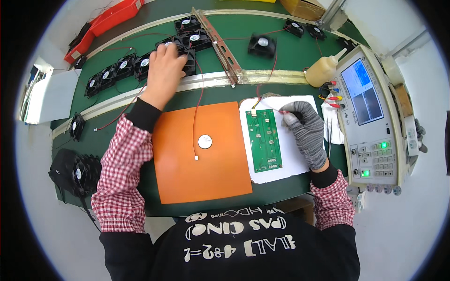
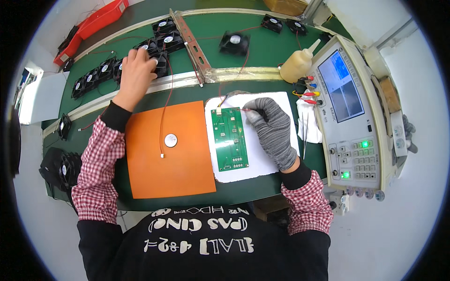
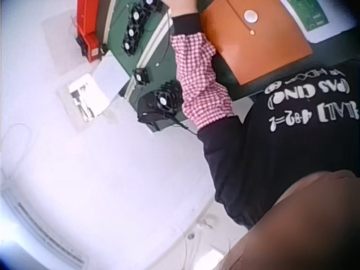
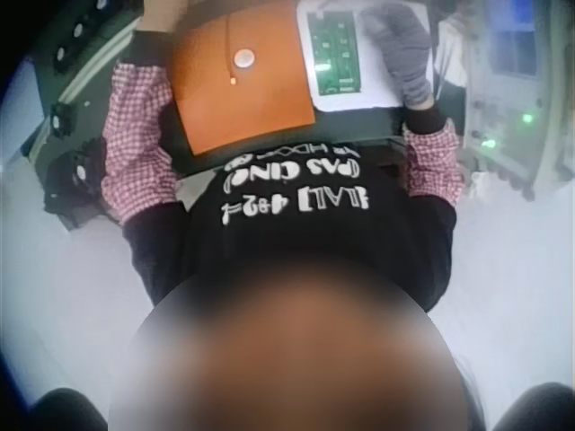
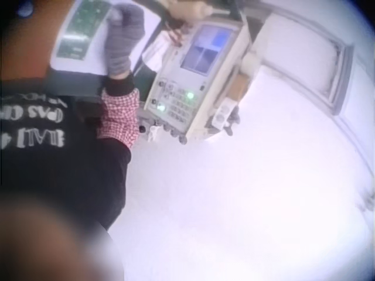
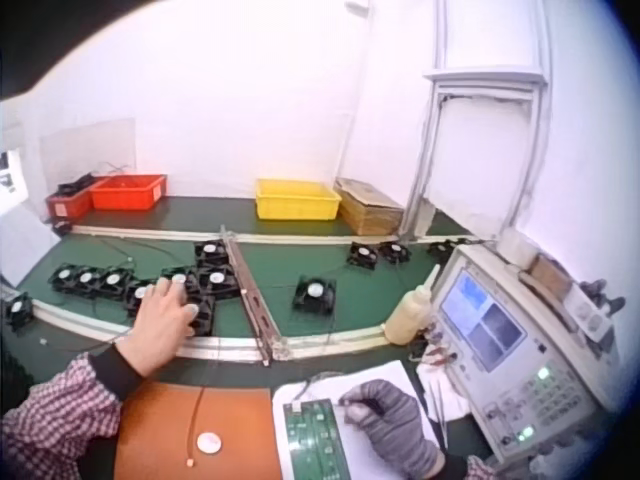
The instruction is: The person repeatedly picks up small black cooling fans from a pile on the left and connects their wires to a green circuit board on the right. The person uses a red probe to touch the board while holding the fan, then places the fan back on the pile. This cycle is repeated for multiple fans throughout the clip.
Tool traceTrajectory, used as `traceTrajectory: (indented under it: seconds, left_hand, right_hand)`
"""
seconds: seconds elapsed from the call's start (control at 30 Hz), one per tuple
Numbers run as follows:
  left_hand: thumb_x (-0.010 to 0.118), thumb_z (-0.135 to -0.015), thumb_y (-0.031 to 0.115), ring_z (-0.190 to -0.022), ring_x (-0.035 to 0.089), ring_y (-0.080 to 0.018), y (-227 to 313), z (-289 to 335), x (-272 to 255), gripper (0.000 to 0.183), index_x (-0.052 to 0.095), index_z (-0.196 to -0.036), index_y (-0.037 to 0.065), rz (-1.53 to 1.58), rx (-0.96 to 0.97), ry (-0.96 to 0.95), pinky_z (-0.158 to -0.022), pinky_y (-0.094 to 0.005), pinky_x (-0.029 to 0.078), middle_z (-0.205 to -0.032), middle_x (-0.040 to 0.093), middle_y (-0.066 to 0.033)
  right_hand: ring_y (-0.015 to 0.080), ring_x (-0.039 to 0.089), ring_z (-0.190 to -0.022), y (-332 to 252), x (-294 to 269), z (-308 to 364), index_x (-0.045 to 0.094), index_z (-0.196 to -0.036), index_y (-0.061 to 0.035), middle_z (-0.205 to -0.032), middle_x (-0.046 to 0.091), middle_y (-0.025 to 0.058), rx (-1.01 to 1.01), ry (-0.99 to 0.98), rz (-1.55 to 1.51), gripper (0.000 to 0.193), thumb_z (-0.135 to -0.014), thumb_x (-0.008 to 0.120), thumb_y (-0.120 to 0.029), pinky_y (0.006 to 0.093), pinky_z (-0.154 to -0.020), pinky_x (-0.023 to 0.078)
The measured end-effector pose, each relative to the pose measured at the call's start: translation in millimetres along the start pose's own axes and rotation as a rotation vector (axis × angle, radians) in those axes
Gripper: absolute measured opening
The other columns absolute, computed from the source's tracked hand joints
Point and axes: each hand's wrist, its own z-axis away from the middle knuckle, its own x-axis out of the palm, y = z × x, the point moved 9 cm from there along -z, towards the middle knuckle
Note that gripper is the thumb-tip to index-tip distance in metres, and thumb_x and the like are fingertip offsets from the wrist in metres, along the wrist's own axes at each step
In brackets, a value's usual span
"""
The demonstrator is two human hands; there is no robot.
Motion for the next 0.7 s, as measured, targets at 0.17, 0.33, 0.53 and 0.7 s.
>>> traceTrajectory:
  seconds: [0.17,0.33,0.53,0.7]
  left_hand:
    - [0.069,-0.073,0.003,-0.086,0.053,-0.0282,4.9,13.0,-32.4,0.010,0.059,-0.076,0.004,0.339,-0.020,0.040,-0.075,-0.0380,0.041,-0.087,0.052,-0.0083]
    - [0.067,-0.076,0.009,-0.094,0.060,-0.0297,136.3,55.1,-155.0,0.007,0.062,-0.079,0.012,1.028,0.633,-0.018,-0.087,-0.0485,0.047,-0.104,0.061,-0.0114]
    - [0.063,-0.072,0.021,-0.092,0.058,-0.0224,127.7,89.4,-168.3,0.014,0.056,-0.079,0.011,0.826,0.739,-0.277,-0.077,-0.0373,0.047,-0.094,0.056,-0.0042]
    - [0.066,-0.069,0.007,-0.086,0.057,-0.0242,11.4,73.8,-144.2,0.016,0.060,-0.084,0.007,0.084,0.132,-0.036,-0.069,-0.0365,0.042,-0.091,0.057,-0.0065]
  right_hand:
    - [0.0157,0.065,-0.091,-32.7,-1.5,10.2,0.061,-0.119,-0.0035,-0.118,0.063,0.0135,-0.470,0.086,0.383,0.040,-0.081,0.072,0.001,0.0270,-0.082,0.053]
    - [0.0278,0.062,-0.106,-85.4,48.3,32.3,0.057,-0.130,-0.0075,-0.125,0.059,0.0143,-0.679,-0.215,0.371,0.057,-0.076,0.073,-0.003,0.0378,-0.095,0.050]
    - [0.0283,0.059,-0.097,-79.0,71.6,47.3,0.067,-0.096,-0.0137,-0.093,0.057,0.0070,-0.897,-0.382,0.838,0.028,-0.068,0.066,-0.013,0.0413,-0.089,0.046]
    - [0.0251,0.060,-0.085,-65.1,33.0,8.1,0.074,-0.089,-0.0084,-0.088,0.059,0.0068,-0.642,-0.175,1.093,0.012,-0.080,0.068,-0.012,0.0372,-0.080,0.048]
